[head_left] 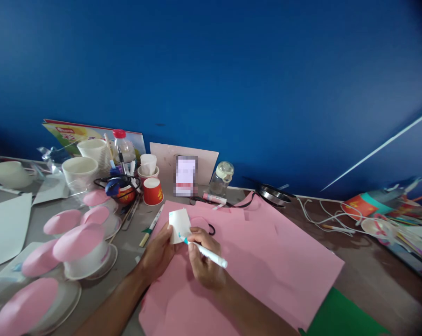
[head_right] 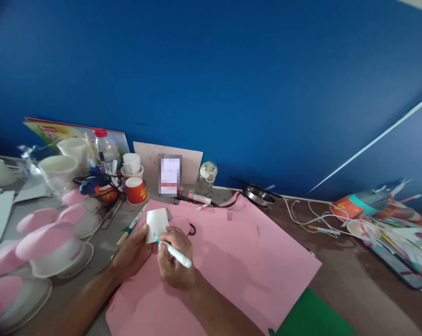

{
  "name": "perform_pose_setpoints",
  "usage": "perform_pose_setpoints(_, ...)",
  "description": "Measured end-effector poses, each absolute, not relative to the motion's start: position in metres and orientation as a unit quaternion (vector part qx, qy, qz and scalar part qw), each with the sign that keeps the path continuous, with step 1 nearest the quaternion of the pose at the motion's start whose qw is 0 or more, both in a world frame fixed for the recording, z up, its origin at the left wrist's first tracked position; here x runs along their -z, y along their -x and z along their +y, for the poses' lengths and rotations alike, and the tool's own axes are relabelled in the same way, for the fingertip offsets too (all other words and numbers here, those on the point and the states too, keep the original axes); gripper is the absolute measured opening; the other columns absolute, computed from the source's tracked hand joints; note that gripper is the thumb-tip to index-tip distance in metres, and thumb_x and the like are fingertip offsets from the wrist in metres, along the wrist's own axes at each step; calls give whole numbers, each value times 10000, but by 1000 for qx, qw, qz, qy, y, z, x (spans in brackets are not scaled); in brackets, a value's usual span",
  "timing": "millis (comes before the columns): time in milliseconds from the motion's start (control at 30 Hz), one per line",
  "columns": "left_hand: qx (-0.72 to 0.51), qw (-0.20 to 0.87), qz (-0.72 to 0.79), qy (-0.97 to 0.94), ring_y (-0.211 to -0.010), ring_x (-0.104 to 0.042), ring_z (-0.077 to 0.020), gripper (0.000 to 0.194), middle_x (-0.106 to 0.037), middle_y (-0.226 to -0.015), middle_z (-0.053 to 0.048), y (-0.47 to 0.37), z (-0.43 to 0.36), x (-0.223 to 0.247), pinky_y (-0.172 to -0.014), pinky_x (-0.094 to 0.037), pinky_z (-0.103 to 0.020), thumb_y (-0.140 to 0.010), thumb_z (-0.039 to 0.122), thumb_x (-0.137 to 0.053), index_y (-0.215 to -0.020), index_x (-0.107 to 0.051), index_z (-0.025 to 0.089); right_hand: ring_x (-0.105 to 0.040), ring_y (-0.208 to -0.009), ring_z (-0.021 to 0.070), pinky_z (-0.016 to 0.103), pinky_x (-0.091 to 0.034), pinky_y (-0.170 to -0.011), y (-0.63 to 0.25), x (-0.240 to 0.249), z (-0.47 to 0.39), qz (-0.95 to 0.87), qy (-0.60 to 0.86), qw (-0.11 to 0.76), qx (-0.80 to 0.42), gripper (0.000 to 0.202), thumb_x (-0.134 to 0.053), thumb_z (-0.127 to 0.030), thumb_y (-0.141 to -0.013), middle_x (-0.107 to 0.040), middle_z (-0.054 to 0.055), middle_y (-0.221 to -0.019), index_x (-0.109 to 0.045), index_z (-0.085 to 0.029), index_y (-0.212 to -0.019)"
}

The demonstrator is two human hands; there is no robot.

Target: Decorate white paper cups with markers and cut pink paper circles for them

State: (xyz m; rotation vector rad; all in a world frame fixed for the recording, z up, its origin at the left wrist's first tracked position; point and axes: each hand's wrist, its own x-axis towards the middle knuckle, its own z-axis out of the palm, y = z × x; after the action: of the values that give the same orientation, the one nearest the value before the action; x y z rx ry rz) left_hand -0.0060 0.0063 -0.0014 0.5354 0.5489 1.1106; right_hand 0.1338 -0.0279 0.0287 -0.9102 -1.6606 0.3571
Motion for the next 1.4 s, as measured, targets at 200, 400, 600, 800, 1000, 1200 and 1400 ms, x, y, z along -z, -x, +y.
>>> perform_pose_setpoints(200,-516,778,257,-249,-1048,-618,-258,265,-705,-1049,-95,6,6,1,-976,-429,-386,-896,314,-541,-1075,-636,144,-650,-883,228,361,-534,-781,-135,-28,-29,-689,392,577,-195,151,-442,-200,-892,-645,56,-729,-583,-203,-840)
perform_pose_setpoints(400,-518,785,247,-231,-1081,-604,-265,282,-708,-1050,-104,4,6,-5,-1007,-408,-413,-904,311,-524,-1088,-634,129,-605,-731,182,305,-500,-647,-136,-15,-25,-618,416,609,-273,186,-432,-287,-935,-605,41,-754,-583,-191,-884)
perform_pose_setpoints(600,-520,780,251,-239,-1097,-594,-276,258,-706,-1060,-102,3,6,-7,-1010,-407,-417,-883,311,-556,-1043,-654,134,-522,-601,137,265,-445,-550,-135,-13,-23,-617,408,608,-288,184,-445,-302,-935,-587,31,-760,-581,-185,-900)
perform_pose_setpoints(800,-523,778,252,-240,-1087,-597,-266,259,-710,-1032,-89,4,6,-3,-1016,-396,-411,-891,312,-548,-1051,-649,134,-555,-642,147,269,-466,-576,-134,-22,-25,-635,403,603,-265,178,-449,-275,-922,-612,45,-787,-595,-182,-886)
perform_pose_setpoints(1000,-520,777,255,-247,-1070,-603,-273,261,-708,-1028,-89,4,7,-1,-999,-414,-420,-863,319,-586,-1033,-658,134,-553,-614,139,265,-467,-567,-134,-26,-25,-638,414,597,-254,180,-452,-259,-911,-631,45,-773,-605,-172,-871)
perform_pose_setpoints(1200,-517,784,248,-239,-1072,-605,-280,261,-712,-1027,-96,4,7,-2,-994,-423,-419,-858,321,-595,-1024,-664,132,-533,-597,136,256,-448,-543,-135,-17,-23,-616,436,594,-281,212,-449,-317,-929,-586,23,-702,-595,-180,-860)
perform_pose_setpoints(1400,-513,789,248,-230,-1055,-614,-271,306,-715,-1023,-102,6,9,0,-997,-423,-424,-893,326,-535,-1087,-649,118,-548,-640,146,272,-461,-586,-136,-5,-19,-573,446,609,-318,227,-449,-346,-940,-576,15,-704,-600,-185,-885)
